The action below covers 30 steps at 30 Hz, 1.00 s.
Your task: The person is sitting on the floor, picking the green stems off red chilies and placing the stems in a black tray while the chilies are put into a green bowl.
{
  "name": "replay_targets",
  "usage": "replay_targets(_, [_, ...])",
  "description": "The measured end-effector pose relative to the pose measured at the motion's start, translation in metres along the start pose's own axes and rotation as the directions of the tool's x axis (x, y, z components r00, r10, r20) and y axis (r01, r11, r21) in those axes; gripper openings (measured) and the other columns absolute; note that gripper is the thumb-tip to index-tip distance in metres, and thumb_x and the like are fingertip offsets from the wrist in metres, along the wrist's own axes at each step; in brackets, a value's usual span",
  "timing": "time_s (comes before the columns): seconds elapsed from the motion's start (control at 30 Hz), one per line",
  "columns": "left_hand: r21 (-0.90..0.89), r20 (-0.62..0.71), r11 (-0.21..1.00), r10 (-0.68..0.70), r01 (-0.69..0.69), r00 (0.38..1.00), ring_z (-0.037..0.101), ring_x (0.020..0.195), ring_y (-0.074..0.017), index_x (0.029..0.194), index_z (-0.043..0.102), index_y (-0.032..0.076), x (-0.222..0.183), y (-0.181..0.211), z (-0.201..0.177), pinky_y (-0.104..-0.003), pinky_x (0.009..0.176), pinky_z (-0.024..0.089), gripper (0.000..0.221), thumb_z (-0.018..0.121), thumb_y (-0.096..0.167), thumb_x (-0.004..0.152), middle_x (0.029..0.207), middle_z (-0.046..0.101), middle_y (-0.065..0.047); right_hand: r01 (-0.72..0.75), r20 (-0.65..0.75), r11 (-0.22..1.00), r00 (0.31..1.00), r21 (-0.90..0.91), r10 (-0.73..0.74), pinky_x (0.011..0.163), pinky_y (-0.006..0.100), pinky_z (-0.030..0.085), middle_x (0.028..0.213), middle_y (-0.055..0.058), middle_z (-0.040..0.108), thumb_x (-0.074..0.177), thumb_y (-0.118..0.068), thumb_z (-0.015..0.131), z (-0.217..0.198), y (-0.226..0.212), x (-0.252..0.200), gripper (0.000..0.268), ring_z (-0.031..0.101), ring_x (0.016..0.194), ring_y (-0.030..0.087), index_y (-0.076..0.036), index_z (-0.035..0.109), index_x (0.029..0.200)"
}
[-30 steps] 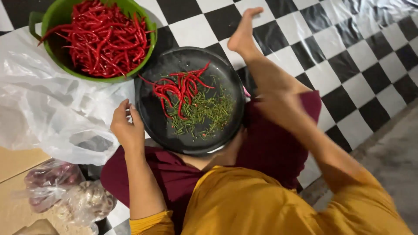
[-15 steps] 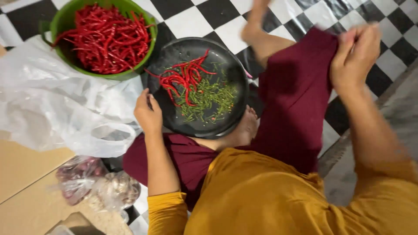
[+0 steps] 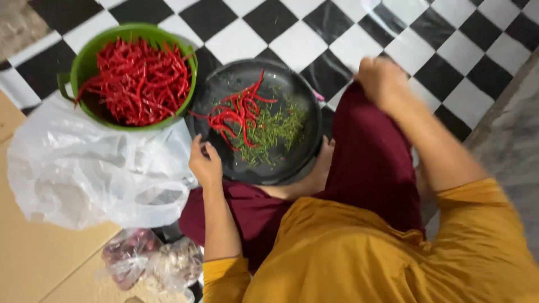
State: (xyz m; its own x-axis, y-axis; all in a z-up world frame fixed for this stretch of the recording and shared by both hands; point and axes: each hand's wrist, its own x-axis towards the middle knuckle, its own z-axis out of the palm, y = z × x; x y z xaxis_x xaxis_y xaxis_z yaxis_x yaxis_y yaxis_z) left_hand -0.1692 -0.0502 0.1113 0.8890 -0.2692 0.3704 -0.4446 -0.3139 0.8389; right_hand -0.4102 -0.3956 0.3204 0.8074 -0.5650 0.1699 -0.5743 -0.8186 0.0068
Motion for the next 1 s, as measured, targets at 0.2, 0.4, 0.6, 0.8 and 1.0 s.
replay_targets(0.2, [0.113, 0.051, 0.993, -0.029, 0.023, 0.998, 0.064, 0.069, -0.0269, 0.13, 0.064, 0.0, -0.003, -0.004, 0.006, -0.036, 0.067, 0.053, 0.038, 0.061, 0.006, 0.093, 0.091, 0.072, -0.012, 0.121, 0.02, 0.991, 0.993, -0.058, -0.12, 0.086, 0.041, 0.052, 0.114, 0.011, 0.066, 0.105, -0.023, 0.056, 0.087, 0.037, 0.008, 0.023, 0.061, 0.097, 0.03, -0.005, 0.071, 0.103])
replay_targets(0.4, [0.265, -0.028, 0.964, -0.011, 0.018, 1.0, 0.068, 0.076, -0.0322, 0.126, 0.069, 0.002, -0.02, -0.001, -0.009, -0.04, 0.069, 0.056, 0.035, 0.067, 0.004, 0.092, 0.093, 0.073, -0.017, 0.112, 0.078, 0.97, 0.988, 0.218, -0.132, 0.082, 0.045, 0.056, 0.115, 0.015, 0.064, 0.096, -0.021, 0.061, 0.218, 0.072, 0.098, 0.028, 0.068, 0.094, 0.037, -0.007, 0.067, 0.12])
replay_targets(0.6, [0.421, -0.001, 0.893, -0.175, 0.159, 0.985, 0.067, 0.075, -0.0272, 0.131, 0.065, 0.003, -0.032, -0.006, 0.002, -0.037, 0.065, 0.053, 0.042, 0.067, 0.001, 0.089, 0.102, 0.072, -0.014, 0.271, -0.157, 0.962, 0.952, 0.035, -0.263, 0.08, 0.045, 0.053, 0.097, 0.014, 0.064, 0.087, -0.004, 0.055, 0.329, 0.052, 0.266, 0.013, 0.064, 0.086, 0.037, -0.006, 0.065, 0.096])
replay_targets(0.8, [0.504, -0.003, 0.838, -0.242, 0.21, 0.97, 0.065, 0.073, -0.0274, 0.131, 0.067, 0.009, -0.014, -0.006, 0.032, -0.037, 0.067, 0.053, 0.043, 0.068, 0.003, 0.088, 0.104, 0.07, -0.008, 0.095, 0.205, 0.995, 0.974, 0.035, -0.101, 0.09, 0.05, 0.054, 0.157, 0.014, 0.036, 0.094, -0.008, 0.054, 0.343, -0.002, 0.357, 0.054, 0.061, 0.108, 0.039, -0.017, 0.047, 0.147])
replay_targets(1.0, [0.565, 0.013, 0.809, -0.203, 0.161, 0.979, 0.068, 0.088, -0.0318, 0.128, 0.067, 0.012, -0.008, 0.0, 0.029, -0.038, 0.075, 0.055, 0.046, 0.07, 0.006, 0.082, 0.112, 0.07, -0.008, 0.142, 0.067, 0.99, 0.988, 0.02, -0.143, 0.072, 0.048, 0.057, 0.098, 0.018, 0.064, 0.093, -0.007, 0.056, 0.413, 0.013, 0.362, 0.012, 0.066, 0.081, 0.036, -0.001, 0.065, 0.096])
